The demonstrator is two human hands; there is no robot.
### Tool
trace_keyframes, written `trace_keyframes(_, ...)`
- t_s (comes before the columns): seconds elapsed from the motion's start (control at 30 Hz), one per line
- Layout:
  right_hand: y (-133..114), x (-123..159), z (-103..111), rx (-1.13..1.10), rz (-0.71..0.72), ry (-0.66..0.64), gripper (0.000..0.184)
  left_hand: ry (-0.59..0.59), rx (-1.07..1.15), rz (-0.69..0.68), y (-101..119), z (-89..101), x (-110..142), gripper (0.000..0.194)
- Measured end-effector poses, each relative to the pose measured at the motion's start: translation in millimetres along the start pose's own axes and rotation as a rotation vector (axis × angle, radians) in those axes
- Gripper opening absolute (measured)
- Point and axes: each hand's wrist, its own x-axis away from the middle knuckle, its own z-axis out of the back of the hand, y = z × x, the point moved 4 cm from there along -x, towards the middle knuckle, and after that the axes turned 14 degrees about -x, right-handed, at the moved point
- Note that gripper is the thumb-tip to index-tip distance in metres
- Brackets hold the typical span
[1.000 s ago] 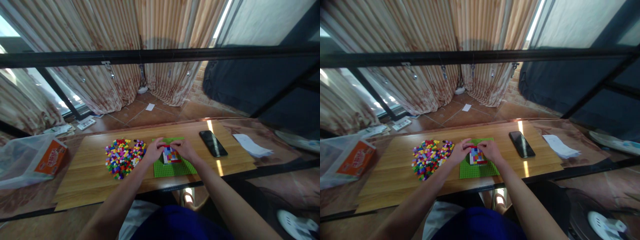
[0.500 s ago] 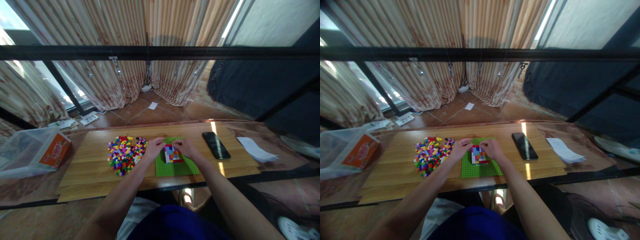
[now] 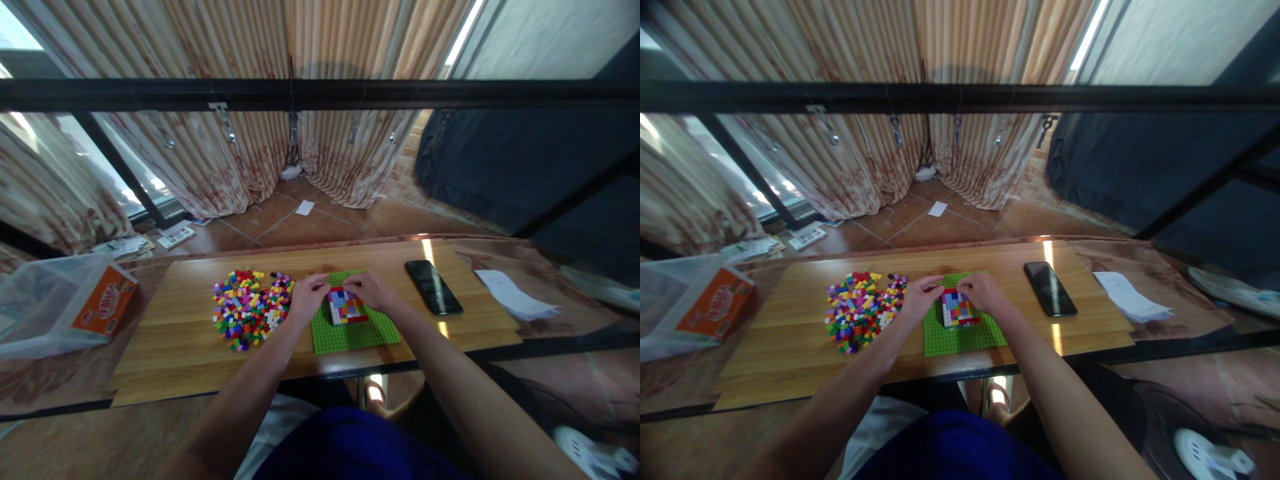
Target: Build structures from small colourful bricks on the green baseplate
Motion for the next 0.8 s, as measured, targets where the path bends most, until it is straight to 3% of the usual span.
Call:
trace_keyframes(0.1, -2.2, -3.2, -0.5, 0.094, 0.034, -0.096, 0.022, 0.009, -0.017, 0.005, 0.9, -0.7, 0.4, 0.031)
trace_keyframes(0.33, -5.1, -6.6, 0.6, 0.159, 0.031, -0.154, 0.024, 0.025, -0.073, 0.0, 2.0, 0.4, 3.2, 0.034)
trace_keyframes(0.43, -3.7, -5.5, -1.0, 0.07, 0.026, -0.091, 0.02, 0.028, -0.104, -0.018, 2.5, 0.7, 3.3, 0.03)
trace_keyframes(0.57, 2.7, -0.5, 0.8, -0.237, -0.072, 0.061, 0.013, 0.029, -0.142, -0.055, 3.7, 1.4, 1.9, 0.027)
trace_keyframes(0.73, 18.5, 14.2, 14.9, -0.43, -0.166, 0.217, 0.036, 0.034, -0.181, -0.086, 8.3, 7.8, 0.6, 0.029)
trace_keyframes(0.8, 26.6, 24.0, 20.8, -0.517, -0.205, 0.268, 0.031, 0.027, -0.199, -0.094, 12.9, 10.2, 2.0, 0.032)
